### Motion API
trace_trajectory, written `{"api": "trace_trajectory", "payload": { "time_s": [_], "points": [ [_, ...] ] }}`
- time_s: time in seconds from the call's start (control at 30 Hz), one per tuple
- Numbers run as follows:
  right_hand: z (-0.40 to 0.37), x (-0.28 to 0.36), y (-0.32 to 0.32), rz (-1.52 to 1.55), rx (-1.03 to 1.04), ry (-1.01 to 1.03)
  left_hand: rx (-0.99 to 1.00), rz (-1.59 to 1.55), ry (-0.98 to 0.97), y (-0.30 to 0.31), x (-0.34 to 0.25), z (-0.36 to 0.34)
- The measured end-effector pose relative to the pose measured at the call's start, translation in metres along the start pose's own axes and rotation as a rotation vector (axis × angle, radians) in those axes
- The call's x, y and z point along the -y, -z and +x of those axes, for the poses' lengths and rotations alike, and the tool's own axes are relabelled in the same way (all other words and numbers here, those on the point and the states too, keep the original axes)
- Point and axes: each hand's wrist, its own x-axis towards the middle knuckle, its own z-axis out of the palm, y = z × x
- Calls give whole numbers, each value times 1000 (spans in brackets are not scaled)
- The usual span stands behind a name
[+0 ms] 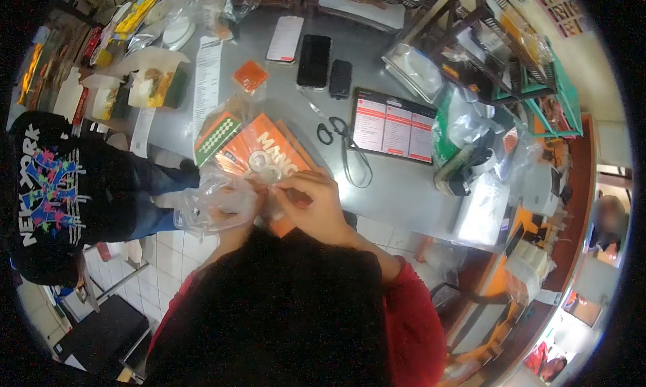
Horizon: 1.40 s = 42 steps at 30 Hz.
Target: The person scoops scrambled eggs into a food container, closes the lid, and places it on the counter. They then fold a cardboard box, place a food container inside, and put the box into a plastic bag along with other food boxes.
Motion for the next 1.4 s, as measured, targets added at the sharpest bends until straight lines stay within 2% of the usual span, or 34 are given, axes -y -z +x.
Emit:
{"api": "trace_trajectory", "payload": {
  "time_s": [0.13,0.33,0.5,0.53,0.6,0.63,0.73,0.77,0.87,0.93,1.03,1.13,1.17,1.27,1.33,1.4],
  "points": [
    [-1,2,-1,60,-32,-50,-12,17,-10,-2,3,0],
    [2,-1,0,13,25,-46,-21,71,-36,-4,16,-5],
    [9,3,7,-40,175,-117,-21,152,-78,-10,31,-10],
    [11,4,8,-31,210,-147,-26,185,-93,-11,37,-11],
    [8,5,4,94,94,-188,-31,324,-137,-15,60,-16],
    [7,5,2,157,38,-210,-31,605,-186,-15,71,-17],
    [4,1,0,72,21,-149,-9,557,-130,-13,78,-24],
    [4,1,0,54,37,-137,7,446,-107,-12,77,-24],
    [7,3,3,-33,115,-86,53,113,-41,-4,34,-12],
    [10,5,6,-136,207,-37,71,13,-1,-1,17,-6],
    [25,17,17,-194,431,-265,95,-87,72,8,1,-1],
    [31,13,12,-62,205,-149,121,-169,150,17,-13,4],
    [26,-4,8,79,259,-132,124,-197,178,20,-19,7],
    [25,-4,8,0,253,-66,111,-273,273,29,-50,17],
    [23,-8,0,-38,134,45,69,-364,316,34,-93,35],
    [24,-12,0,-147,-51,193,67,-131,142,35,-44,24]
  ]
}}
